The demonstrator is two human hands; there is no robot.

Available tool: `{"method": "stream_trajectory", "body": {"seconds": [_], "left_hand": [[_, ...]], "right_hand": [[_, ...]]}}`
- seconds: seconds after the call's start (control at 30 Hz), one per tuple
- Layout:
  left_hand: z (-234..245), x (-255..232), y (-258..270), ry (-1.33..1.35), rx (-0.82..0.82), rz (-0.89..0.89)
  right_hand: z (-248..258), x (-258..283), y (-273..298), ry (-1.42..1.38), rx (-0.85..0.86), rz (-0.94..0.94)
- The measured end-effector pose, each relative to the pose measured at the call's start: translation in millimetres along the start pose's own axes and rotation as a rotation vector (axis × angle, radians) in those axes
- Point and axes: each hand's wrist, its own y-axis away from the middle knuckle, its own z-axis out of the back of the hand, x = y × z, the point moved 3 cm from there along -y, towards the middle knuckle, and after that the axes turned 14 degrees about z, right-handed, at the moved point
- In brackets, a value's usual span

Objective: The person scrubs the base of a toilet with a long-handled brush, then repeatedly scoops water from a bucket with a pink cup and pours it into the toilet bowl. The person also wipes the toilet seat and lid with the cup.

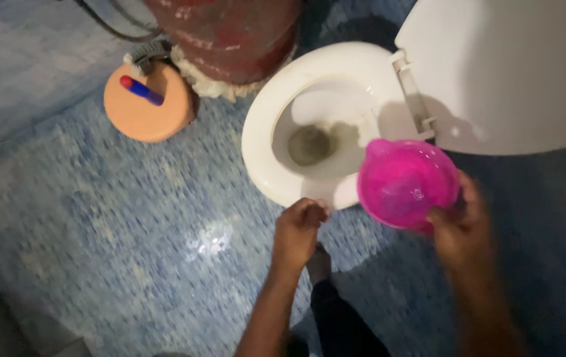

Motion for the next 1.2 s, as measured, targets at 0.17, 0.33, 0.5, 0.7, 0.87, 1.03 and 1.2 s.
{"method": "stream_trajectory", "body": {"seconds": [0.17,0.33,0.5,0.7,0.87,1.03,1.2], "left_hand": [[-63.4,-8.9,-62.0,-0.205,-0.002,0.076],[-84.3,-23.7,-160.5,-0.073,-0.086,0.066],[-32.8,-42.8,-187.2,0.794,0.074,-0.085],[20.8,-31.6,-139.4,-0.126,-0.250,0.154],[5.2,26.7,-128.8,-0.257,-0.269,0.381],[-87.8,36.8,-134.3,-0.035,0.061,-0.145],[-172.6,-22.6,-135.5,-0.140,0.248,-0.257]], "right_hand": [[27.0,13.4,-38.8,0.294,0.023,-0.174],[13.7,20.7,-69.8,0.190,0.111,-0.074],[17.3,4.9,-77.1,0.032,0.155,-0.192],[40.6,-17.8,-35.5,-0.009,0.114,-0.391],[50.0,-38.7,-7.1,0.169,0.092,-0.576],[66.8,-64.9,-1.1,0.015,-0.098,-0.689],[91.0,-75.1,-15.0,-0.195,-0.213,-0.698]]}}
